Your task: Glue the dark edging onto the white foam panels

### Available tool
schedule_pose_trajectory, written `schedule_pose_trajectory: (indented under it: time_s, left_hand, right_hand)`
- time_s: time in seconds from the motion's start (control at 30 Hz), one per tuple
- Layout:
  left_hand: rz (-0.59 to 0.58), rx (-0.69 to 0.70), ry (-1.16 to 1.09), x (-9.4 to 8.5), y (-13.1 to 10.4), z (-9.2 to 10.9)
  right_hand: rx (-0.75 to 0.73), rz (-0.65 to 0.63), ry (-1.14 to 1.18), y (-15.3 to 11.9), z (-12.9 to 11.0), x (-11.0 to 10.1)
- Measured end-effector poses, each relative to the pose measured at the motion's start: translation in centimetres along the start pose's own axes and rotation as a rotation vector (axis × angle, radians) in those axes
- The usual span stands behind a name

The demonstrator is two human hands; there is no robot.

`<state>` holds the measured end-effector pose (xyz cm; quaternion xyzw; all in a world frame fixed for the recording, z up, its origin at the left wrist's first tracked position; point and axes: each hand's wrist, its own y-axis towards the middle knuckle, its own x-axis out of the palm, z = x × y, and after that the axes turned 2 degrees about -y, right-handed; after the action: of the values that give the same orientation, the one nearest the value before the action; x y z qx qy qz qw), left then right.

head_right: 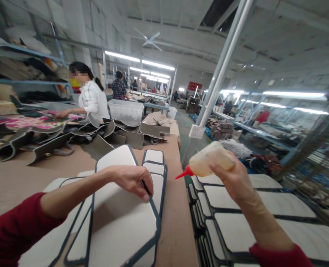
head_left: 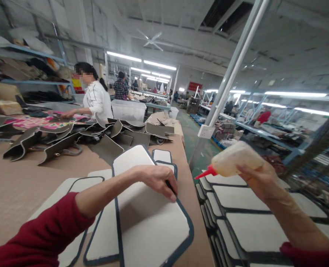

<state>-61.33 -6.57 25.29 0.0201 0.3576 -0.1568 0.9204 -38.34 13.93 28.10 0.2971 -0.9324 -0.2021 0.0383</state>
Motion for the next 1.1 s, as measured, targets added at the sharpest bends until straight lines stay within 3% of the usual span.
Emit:
schedule_pose_trajectory:
  time_s: [0.17,0.27,0.67,1.1]
  left_hand:
    - [-0.031,0.025,-0.047,-0.1,0.8,0.4]
    - [-0.066,0.058,-0.08,-0.1,1.4,0.7]
    - [-0.133,0.075,-0.192,0.2,1.6,1.4]
    - [-0.153,0.072,-0.259,0.0,1.0,1.4]
  right_hand:
    - [0.096,-0.133,0.272,-2.0,-0.9,0.3]
    - [0.157,-0.23,0.288,-2.9,-0.7,0.7]
    - [0.177,-0.186,0.332,-4.0,0.5,1.8]
    - [0.141,-0.255,0.265,-4.5,0.7,2.3]
